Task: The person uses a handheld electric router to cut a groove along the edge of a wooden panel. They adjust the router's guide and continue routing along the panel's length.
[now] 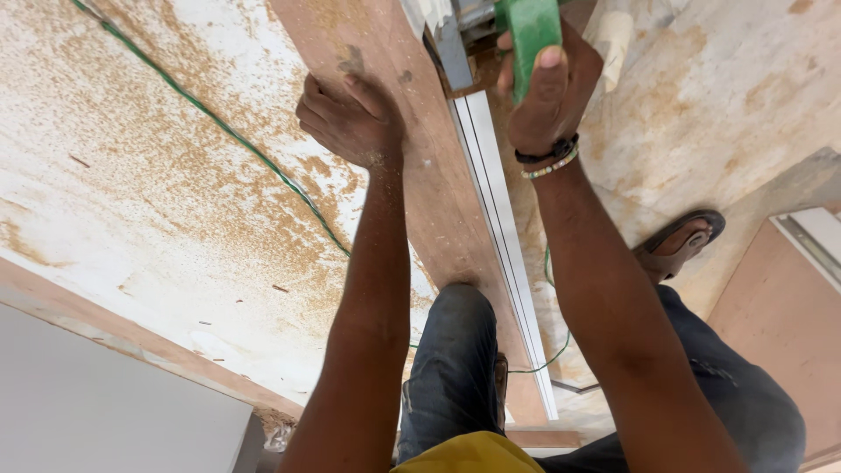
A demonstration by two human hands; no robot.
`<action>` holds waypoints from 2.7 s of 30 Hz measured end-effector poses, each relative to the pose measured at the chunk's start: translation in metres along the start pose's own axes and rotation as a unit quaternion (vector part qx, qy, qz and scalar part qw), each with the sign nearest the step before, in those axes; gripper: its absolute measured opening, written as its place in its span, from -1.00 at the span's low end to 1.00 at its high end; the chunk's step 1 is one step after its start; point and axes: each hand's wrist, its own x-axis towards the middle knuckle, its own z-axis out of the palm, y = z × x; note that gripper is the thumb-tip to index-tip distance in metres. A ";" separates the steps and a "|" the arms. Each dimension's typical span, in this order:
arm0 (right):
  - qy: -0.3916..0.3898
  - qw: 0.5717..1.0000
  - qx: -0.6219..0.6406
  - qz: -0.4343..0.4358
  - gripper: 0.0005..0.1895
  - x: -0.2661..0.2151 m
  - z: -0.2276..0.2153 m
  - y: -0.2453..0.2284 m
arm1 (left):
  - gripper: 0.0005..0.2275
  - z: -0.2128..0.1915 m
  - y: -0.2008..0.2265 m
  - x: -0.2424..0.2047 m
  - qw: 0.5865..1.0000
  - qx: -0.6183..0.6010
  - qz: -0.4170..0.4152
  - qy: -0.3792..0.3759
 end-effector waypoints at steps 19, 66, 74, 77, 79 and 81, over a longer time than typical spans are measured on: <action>-0.020 0.999 -0.026 -0.011 -0.14 0.061 0.025 -0.014 | -0.55 -0.015 0.011 0.008 0.999 -0.022 -0.020 -0.035; -0.018 0.997 -0.051 0.055 -0.09 0.105 0.047 -0.023 | -0.46 -0.011 -0.014 0.000 0.997 0.002 0.016 -0.082; 0.007 0.997 -0.035 0.071 -0.07 0.127 0.066 -0.038 | -0.39 0.062 0.051 0.170 0.984 -0.060 -0.059 -0.158; 0.002 0.995 -0.063 0.072 -0.06 0.133 0.068 -0.042 | -0.45 0.106 0.101 0.273 0.994 -0.027 -0.040 -0.093; -0.002 0.994 -0.067 0.081 -0.05 0.138 0.067 -0.041 | -0.47 0.117 0.126 0.308 0.998 -0.020 -0.031 -0.054; -0.002 0.995 -0.061 0.085 -0.05 0.142 0.066 -0.037 | -0.48 0.125 0.146 0.326 0.998 -0.016 -0.058 -0.017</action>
